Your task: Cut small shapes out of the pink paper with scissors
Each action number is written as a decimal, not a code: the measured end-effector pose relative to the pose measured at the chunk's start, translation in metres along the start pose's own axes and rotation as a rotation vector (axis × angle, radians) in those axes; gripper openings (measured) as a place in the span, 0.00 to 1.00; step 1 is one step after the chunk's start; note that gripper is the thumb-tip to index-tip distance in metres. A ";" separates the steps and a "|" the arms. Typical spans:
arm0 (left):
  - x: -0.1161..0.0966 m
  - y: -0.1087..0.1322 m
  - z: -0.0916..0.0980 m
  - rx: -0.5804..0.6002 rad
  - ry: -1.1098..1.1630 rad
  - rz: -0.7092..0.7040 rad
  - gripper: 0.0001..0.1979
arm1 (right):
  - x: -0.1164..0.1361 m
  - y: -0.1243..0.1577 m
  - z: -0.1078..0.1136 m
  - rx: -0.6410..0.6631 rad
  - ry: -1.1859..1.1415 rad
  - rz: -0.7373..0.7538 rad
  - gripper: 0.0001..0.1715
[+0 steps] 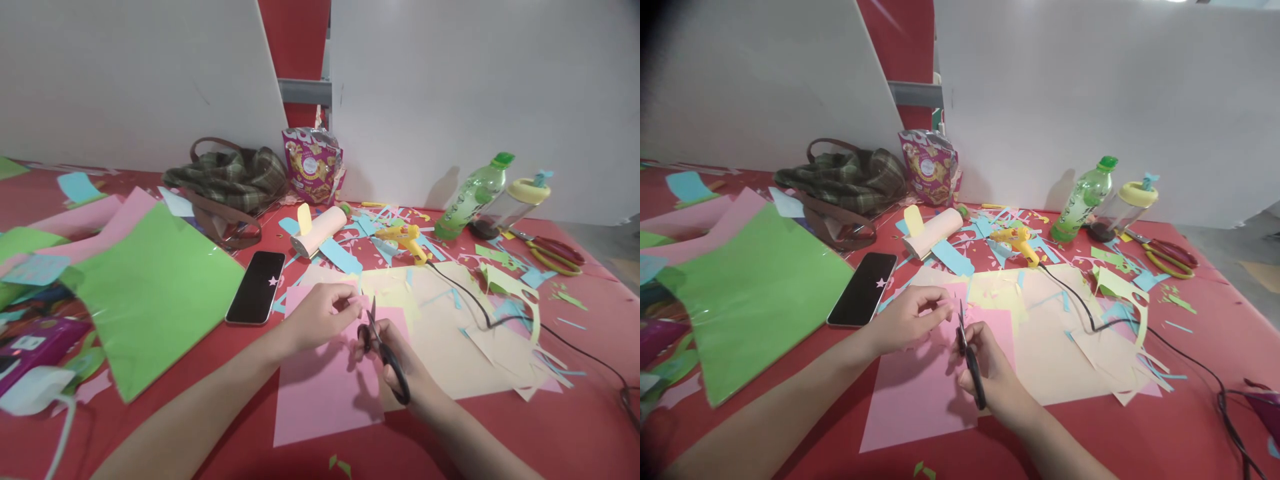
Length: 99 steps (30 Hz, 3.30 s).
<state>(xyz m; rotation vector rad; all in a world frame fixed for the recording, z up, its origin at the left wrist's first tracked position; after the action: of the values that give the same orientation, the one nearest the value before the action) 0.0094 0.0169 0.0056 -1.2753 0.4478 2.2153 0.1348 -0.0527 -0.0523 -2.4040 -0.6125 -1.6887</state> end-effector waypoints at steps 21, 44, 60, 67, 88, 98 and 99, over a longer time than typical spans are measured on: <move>-0.002 0.000 -0.002 0.023 -0.061 -0.037 0.11 | -0.001 0.000 0.000 0.041 -0.056 -0.012 0.25; -0.004 0.001 0.001 0.035 0.144 0.013 0.11 | 0.015 0.003 -0.008 0.059 -0.016 -0.001 0.24; -0.005 0.000 0.000 0.054 0.174 0.039 0.10 | 0.013 0.003 -0.006 0.060 -0.019 0.026 0.22; -0.010 0.001 0.004 0.056 0.159 0.032 0.10 | 0.015 0.002 -0.009 0.058 -0.042 0.018 0.21; -0.012 0.003 0.010 0.127 0.080 0.073 0.12 | 0.017 0.002 -0.010 0.073 -0.014 -0.010 0.23; -0.012 0.003 0.010 0.150 0.119 0.099 0.11 | 0.012 0.002 -0.007 0.084 -0.019 -0.011 0.22; -0.012 0.003 0.010 0.148 0.118 0.103 0.11 | 0.012 0.002 -0.007 0.087 -0.020 -0.007 0.22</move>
<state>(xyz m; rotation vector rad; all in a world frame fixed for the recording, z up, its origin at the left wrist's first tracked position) 0.0058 0.0165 0.0206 -1.3345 0.7238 2.1522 0.1325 -0.0537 -0.0385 -2.3639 -0.6832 -1.6074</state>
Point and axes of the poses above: each hand's wrist, its own y-axis away from the middle knuckle, its own z-axis out of the back of the hand, x = y × z, the point moved 3 cm from there along -y, towards the middle knuckle, and after that the axes turned 3 degrees about -z, right-handed, at the moved point
